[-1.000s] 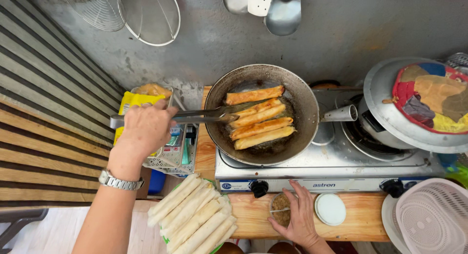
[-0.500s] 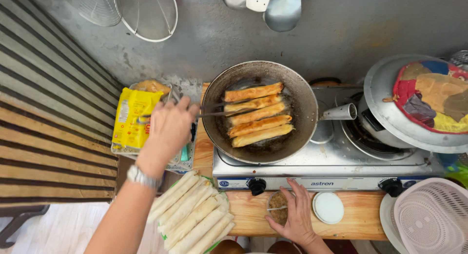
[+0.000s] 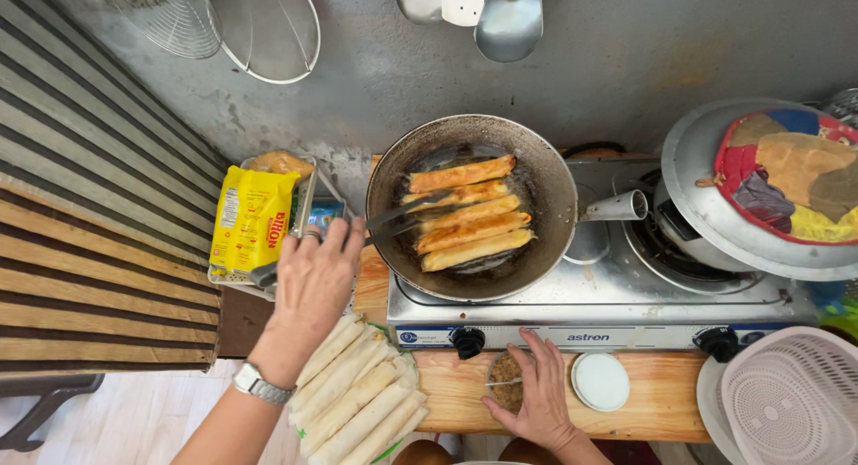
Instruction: The person uses tongs to turn and adjust several spring rolls frying in a pan of hot oil on a portable gas stove. The person repeatedly flips the rolls to ensure even browning while keeping them submerged in the oil.
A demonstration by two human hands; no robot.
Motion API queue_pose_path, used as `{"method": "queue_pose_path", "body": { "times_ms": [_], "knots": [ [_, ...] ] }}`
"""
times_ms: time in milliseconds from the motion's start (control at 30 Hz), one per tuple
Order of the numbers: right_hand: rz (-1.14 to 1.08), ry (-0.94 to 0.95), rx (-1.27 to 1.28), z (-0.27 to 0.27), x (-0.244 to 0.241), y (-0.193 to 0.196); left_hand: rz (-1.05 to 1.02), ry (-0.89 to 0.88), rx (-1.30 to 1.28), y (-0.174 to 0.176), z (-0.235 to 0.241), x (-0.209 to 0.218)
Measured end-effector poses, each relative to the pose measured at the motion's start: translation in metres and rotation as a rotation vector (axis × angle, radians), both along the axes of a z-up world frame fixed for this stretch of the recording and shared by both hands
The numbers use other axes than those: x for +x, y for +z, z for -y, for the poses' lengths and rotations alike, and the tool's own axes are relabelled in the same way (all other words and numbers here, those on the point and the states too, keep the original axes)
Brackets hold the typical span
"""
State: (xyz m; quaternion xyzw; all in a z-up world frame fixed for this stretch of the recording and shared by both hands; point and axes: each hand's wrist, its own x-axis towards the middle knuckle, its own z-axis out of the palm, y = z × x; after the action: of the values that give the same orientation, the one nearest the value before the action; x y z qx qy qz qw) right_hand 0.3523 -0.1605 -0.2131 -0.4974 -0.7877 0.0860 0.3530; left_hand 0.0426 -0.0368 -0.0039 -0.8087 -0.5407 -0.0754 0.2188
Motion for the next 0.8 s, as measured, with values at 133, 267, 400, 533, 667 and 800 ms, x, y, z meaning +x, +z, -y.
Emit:
{"method": "queue_pose_path", "body": {
  "times_ms": [133, 267, 400, 533, 667, 800],
  "knots": [
    [0.001, 0.004, -0.004, -0.001, 0.0, 0.0, -0.068, 0.101, -0.067, 0.004, 0.002, -0.014],
    [-0.008, 0.004, 0.0, 0.0, 0.001, -0.001, -0.074, 0.117, -0.089, -0.001, 0.005, -0.014],
    [-0.008, 0.018, -0.013, -0.001, 0.002, 0.0, -0.085, 0.021, 0.033, -0.007, -0.004, -0.011],
    [-0.006, 0.017, -0.024, 0.0, 0.001, 0.001, -0.145, 0.037, -0.057, 0.018, -0.034, -0.032],
    [-0.01, 0.02, -0.022, -0.002, 0.001, 0.001, -0.136, 0.156, -0.398, 0.053, -0.073, -0.054],
    [-0.014, 0.023, -0.028, 0.0, 0.002, 0.0, -0.076, 0.273, -0.59, 0.064, -0.099, -0.065]
  ]
}}
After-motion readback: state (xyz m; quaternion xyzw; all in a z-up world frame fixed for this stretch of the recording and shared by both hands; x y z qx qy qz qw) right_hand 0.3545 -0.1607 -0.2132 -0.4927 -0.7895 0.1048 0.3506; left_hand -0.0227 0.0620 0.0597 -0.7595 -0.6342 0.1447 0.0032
